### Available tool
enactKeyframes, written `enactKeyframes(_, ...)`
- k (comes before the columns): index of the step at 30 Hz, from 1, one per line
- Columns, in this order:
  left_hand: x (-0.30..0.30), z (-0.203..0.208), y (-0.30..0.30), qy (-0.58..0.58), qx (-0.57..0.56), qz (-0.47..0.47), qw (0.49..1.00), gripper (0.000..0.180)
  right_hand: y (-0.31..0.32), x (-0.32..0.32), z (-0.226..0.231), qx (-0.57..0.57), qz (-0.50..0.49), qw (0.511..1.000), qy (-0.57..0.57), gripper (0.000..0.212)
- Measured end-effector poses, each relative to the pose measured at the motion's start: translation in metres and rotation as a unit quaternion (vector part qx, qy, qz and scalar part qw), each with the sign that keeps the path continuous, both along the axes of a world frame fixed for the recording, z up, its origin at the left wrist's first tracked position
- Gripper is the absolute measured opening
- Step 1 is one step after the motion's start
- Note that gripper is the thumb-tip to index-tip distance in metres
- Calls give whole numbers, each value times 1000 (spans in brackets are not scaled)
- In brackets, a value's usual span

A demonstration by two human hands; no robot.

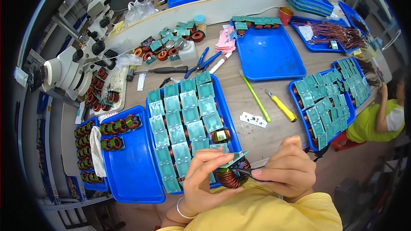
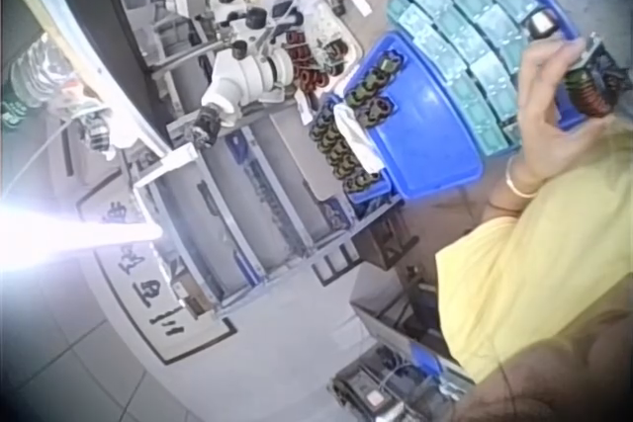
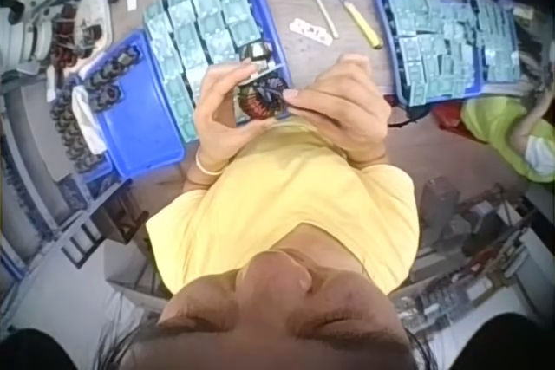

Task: Marking and inspecting small toroidal electronic components at a factory workbench.

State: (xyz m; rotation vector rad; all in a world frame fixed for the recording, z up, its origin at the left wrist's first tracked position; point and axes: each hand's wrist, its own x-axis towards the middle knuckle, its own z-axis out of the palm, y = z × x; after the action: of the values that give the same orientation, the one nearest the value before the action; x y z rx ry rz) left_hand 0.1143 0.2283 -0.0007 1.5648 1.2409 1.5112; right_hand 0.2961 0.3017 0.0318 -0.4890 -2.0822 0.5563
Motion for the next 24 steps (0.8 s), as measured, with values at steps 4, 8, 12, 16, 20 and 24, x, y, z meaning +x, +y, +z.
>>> enactKeyframes(4, 0, 1, -1, 8, 5, 6, 1000, 64, 1, -3, 1, 2, 5, 1000, -4, 34)
enactKeyframes(8, 0, 0, -2, 18, 6, 13, 1000, 64, 1, -3, 1, 8, 8, 1000, -5, 34)
enactKeyframes(12, 0, 1, -2, 20, 4, 18, 1000, 64, 1, -3, 1, 7, 4, 1000, -5, 34)
enactKeyframes(16, 0, 1, -2, 28, 4, 22, 999, 64, -1, -7, 0, -3, -18, 1000, 3, 19)
enactKeyframes(20, 0, 2, -3, 38, 3, 24, 999, 64, 0, -6, 1, -6, -18, 1000, 1, 20)
enactKeyframes(24, 0, 2, -3, 35, 5, 22, 999, 64, 0, -6, 1, -6, -15, 1000, -1, 20)
